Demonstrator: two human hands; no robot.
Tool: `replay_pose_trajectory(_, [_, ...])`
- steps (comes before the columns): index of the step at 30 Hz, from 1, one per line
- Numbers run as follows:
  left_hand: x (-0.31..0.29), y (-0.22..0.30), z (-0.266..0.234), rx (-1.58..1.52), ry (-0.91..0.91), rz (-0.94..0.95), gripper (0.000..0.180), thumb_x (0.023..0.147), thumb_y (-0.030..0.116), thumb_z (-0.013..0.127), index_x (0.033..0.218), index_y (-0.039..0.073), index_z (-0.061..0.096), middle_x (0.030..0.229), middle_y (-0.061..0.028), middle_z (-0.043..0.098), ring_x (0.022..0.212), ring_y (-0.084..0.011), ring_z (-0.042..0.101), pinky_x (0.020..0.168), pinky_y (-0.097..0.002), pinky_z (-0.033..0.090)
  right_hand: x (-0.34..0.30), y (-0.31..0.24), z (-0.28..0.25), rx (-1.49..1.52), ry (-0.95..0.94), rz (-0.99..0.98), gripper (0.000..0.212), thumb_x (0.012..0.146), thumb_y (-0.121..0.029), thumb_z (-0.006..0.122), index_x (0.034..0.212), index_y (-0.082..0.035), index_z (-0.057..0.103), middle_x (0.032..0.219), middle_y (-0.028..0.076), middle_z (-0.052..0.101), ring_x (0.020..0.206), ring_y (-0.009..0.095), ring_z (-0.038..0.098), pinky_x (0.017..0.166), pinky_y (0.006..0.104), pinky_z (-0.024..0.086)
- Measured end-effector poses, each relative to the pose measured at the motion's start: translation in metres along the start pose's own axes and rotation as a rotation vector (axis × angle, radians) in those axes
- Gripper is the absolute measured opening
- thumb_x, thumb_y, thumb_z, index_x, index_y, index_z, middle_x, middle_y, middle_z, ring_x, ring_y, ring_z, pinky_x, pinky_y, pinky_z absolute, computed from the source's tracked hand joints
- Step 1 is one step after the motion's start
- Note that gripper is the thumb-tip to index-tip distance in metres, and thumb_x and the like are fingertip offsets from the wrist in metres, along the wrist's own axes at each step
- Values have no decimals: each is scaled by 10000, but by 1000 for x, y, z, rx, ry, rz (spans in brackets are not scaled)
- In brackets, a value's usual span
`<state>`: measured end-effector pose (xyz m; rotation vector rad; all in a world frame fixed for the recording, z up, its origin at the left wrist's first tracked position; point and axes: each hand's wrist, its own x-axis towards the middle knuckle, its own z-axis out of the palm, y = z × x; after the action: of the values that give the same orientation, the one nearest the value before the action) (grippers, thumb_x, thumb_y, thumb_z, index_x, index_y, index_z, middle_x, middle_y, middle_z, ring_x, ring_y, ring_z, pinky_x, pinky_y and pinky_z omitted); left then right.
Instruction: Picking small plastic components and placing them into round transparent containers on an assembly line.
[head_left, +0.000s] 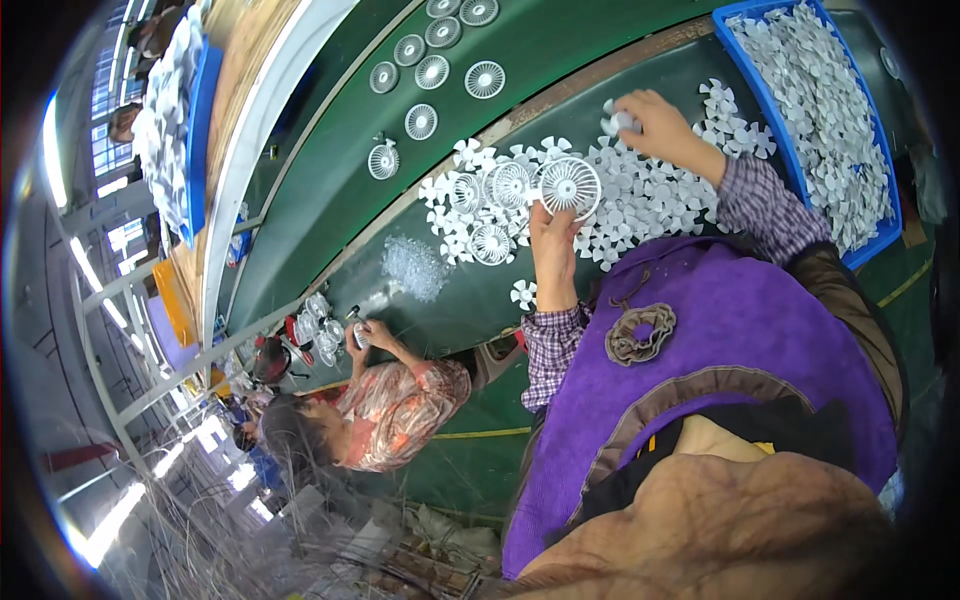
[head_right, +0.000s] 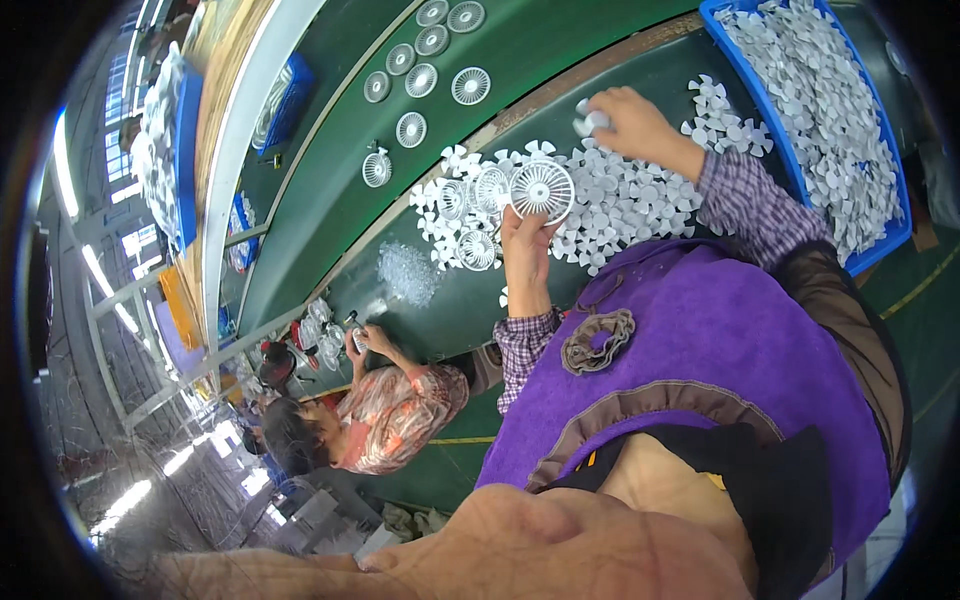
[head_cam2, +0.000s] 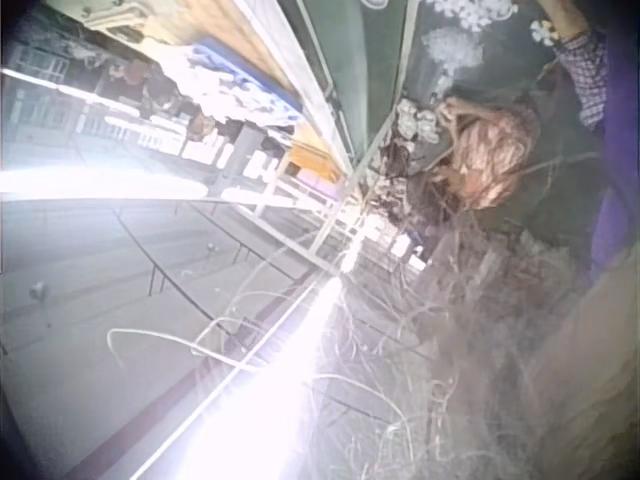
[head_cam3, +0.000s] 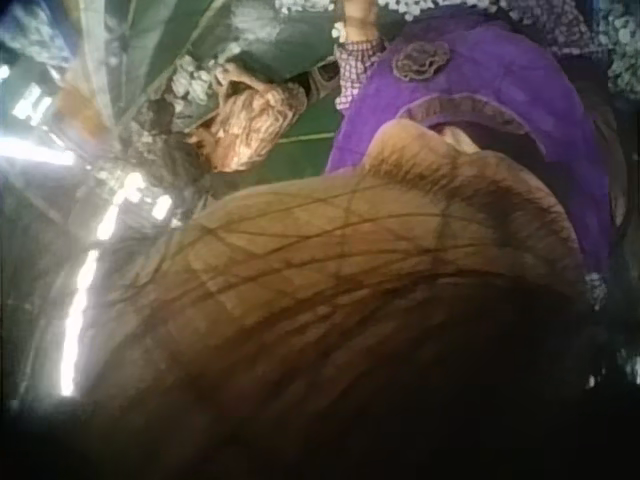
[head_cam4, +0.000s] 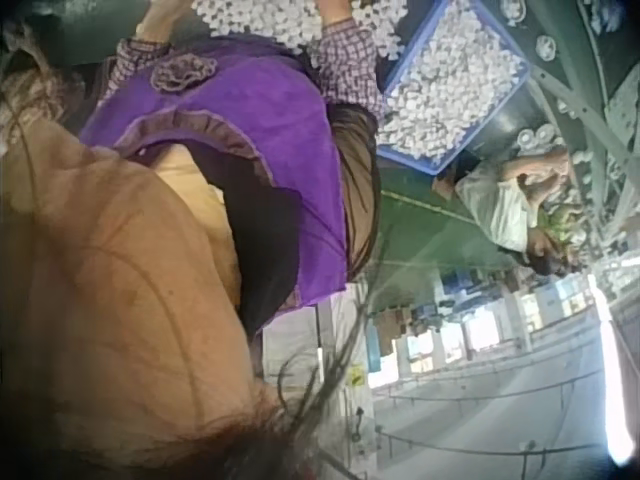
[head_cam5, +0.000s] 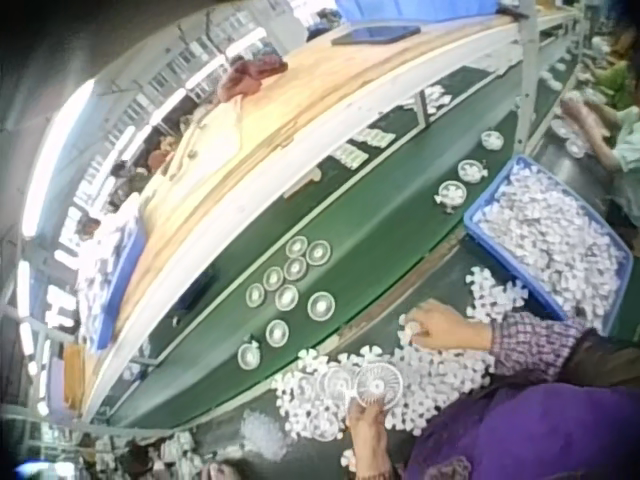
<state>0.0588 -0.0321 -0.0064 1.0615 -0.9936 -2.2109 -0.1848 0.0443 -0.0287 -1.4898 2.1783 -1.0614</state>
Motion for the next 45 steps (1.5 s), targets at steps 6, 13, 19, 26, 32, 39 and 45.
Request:
replay_pose_trajectory(6, [-5, -2, 15, 99, 1, 31, 329, 737, -41, 517, 1065, -32, 492, 871, -53, 584, 704, -94, 544, 618, -221, 448, -29, -81, 9, 73, -84, -297, 360, 698, -132, 695, 1027, -39, 583, 930, 105, 565, 894, 301, 526, 776, 391, 452])
replay_pose_trajectory(13, [-10, -16, 11, 254, 12, 107, 237, 850, 51, 641, 1054, -24, 546, 906, -46, 629, 797, -102, 594, 678, -234, 476, -45, -87, 25, 42, -103, -377, 344, 708, -118, 686, 1026, -25, 597, 942, 107, 562, 923, 290, 526, 791, 371, 459])
replay_pose_trajectory(19, [-13, -21, 2, 404, 27, 145, 223, 846, 67, 647, 1041, -24, 586, 886, -35, 639, 752, -71, 561, 647, -215, 448, -52, -90, -3, 269, -160, -53, 392, 791, -160, 671, 1132, -23, 534, 1029, 159, 565, 956, 309, 566, 820, 384, 458])
replay_pose_trajectory(26, [-15, -29, 7, 538, -145, 142, 240, 833, 57, 656, 1044, -40, 593, 923, -59, 652, 776, -82, 573, 667, -241, 469, -58, -60, -3, 526, -466, 110, 433, 761, -198, 707, 1108, -13, 526, 989, 155, 618, 891, 271, 600, 789, 350, 455])
replay_pose_trajectory(32, [5, -35, 13, 380, -175, -189, 327, 860, 103, 635, 1145, -9, 521, 1009, -79, 629, 799, -135, 620, 629, -255, 539, -57, -8, 29, 784, -529, 313, 372, 729, -102, 727, 1048, 0, 565, 915, 86, 633, 836, 144, 582, 740, 292, 461])
replay_pose_trajectory(39, [25, 7, -44, 392, -212, -296, 376, 902, 219, 591, 1177, -30, 528, 1067, -149, 634, 875, -244, 671, 605, -286, 563, 27, 52, 19, 809, -106, 452, 365, 823, -214, 665, 1123, -36, 560, 882, 4, 610, 706, 72, 549, 599, 215, 446])
replay_pose_trajectory(45, [109, 82, -137, 149, 351, -51, 213, 905, 210, 562, 1003, 25, 601, 894, -85, 678, 757, -151, 665, 553, -266, 526, -3, 143, 54, 206, -118, 554, 287, 807, -267, 683, 746, -16, 558, 680, 97, 575, 639, 202, 558, 589, 337, 435])
